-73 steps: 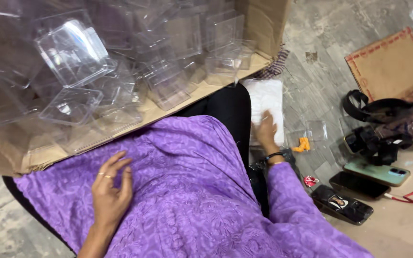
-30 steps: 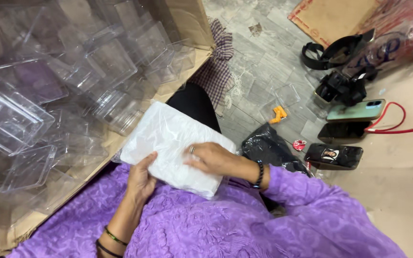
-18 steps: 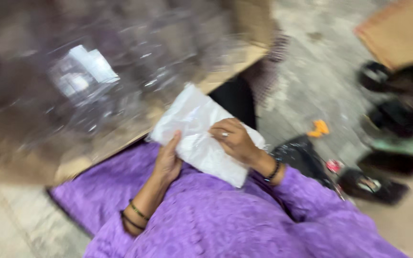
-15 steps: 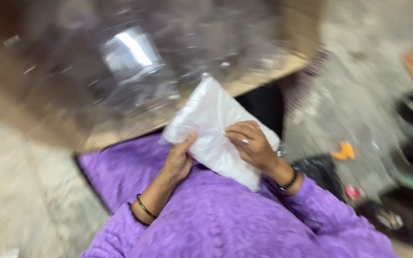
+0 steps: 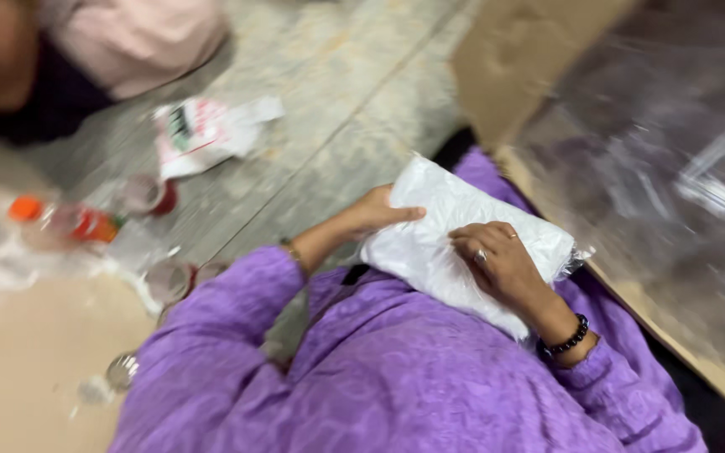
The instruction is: The person sits on the floor in front of a large cardboard box filled with clear plastic boxes. They place the boxes one at a time into thin plastic bags, gather and twist the bag closed, and set finished bags aside on the floor.
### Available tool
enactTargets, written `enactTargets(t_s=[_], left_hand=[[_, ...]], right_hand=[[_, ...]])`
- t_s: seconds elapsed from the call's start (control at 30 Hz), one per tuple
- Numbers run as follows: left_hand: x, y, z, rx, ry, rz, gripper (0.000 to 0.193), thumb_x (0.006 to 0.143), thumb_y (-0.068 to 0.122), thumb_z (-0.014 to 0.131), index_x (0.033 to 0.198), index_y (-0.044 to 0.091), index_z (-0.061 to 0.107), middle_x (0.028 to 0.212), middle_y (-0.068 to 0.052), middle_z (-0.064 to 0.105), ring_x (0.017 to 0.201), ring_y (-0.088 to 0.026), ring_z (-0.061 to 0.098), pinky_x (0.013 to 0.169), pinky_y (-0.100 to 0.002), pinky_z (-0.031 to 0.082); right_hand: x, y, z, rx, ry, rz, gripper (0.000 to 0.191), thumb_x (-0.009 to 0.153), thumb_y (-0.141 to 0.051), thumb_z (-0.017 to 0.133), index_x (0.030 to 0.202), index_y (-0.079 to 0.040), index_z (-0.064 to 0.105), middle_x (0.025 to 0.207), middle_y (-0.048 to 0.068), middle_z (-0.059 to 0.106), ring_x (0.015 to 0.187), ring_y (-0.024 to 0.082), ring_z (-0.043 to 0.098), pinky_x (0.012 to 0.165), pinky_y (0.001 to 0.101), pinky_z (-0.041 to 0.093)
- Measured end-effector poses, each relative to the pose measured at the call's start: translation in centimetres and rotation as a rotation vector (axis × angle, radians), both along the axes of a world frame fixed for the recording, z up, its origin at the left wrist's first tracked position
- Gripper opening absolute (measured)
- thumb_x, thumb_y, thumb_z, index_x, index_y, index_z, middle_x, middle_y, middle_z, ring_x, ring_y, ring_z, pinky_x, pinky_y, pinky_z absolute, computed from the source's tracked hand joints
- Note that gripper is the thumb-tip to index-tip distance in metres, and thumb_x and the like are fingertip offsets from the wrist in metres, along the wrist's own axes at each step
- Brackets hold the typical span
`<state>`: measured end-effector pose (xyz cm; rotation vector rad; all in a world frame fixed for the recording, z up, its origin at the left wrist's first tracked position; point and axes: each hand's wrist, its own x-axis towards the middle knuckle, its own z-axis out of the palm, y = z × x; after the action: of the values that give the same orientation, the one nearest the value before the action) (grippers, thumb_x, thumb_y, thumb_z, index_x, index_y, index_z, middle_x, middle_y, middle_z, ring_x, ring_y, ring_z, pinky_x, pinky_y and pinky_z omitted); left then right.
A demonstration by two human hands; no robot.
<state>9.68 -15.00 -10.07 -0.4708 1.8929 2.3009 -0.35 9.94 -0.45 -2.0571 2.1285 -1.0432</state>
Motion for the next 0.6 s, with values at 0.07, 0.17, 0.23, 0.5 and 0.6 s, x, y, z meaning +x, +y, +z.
enactTargets(t_s=[0.07,0.17,0.23,0.5,0.6], left_hand=[[1.0,-1.7,-2.6,-0.319,-0.177,0.117,0.057,0.088,0.038,0.083,0.123,-0.002,0.063,0.104,-0.01,0.075,0.091,-0.017,0.073,0.08,-0.032,0.06],[1.9,-5.1,-5.1,-0.31,-0.33,0.011,0.058,0.09,0.052,0.078,0.114,-0.001,0.071,0.096,-0.008,0.072,0.081,-0.016,0.068,0.069,-0.03,0.057],[3.0,-8.2,-5.3,-0.307,-0.383,-0.109,0.053,0.089,0.055,0.073,0.109,0.005,0.076,0.094,-0.004,0.073,0.078,-0.014,0.068,0.063,-0.029,0.054],[17.6,-25.5,2.1,-1.321,-0.49,0.383,0.041,0.087,0.035,0.079,0.112,0.002,0.074,0.102,-0.021,0.075,0.093,-0.031,0.07,0.083,-0.044,0.055],[17.4,-22.3,0.2,-1.039,-0.527,0.209,0.039,0.089,0.037,0.071,0.108,0.003,0.077,0.099,-0.018,0.077,0.088,-0.027,0.075,0.082,-0.042,0.058]], right_hand=[[0.0,-1.5,-1.9,-0.02,0.0,-0.029,0.014,0.085,-0.004,0.072,0.099,-0.006,0.067,0.11,0.006,0.07,0.101,0.028,0.067,0.087,0.0419,0.047],[-1.1,-1.2,-3.6,-0.017,0.009,-0.042,0.018,0.082,-0.002,0.074,0.098,-0.006,0.067,0.106,0.007,0.07,0.1,0.029,0.067,0.086,0.0424,0.048],[-1.9,-0.2,-4.0,-0.002,-0.007,-0.049,0.02,0.082,0.001,0.073,0.1,-0.005,0.067,0.105,0.009,0.07,0.1,0.03,0.067,0.087,0.0423,0.049],[-2.8,2.5,-4.6,-0.034,-0.086,-0.281,0.014,0.1,0.007,0.071,0.109,-0.002,0.067,0.106,0.015,0.068,0.1,0.031,0.067,0.086,0.0382,0.053],[-3.1,1.0,-5.1,-0.026,-0.074,-0.181,0.017,0.092,0.006,0.074,0.107,-0.001,0.067,0.104,0.015,0.068,0.098,0.033,0.066,0.086,0.0413,0.053]])
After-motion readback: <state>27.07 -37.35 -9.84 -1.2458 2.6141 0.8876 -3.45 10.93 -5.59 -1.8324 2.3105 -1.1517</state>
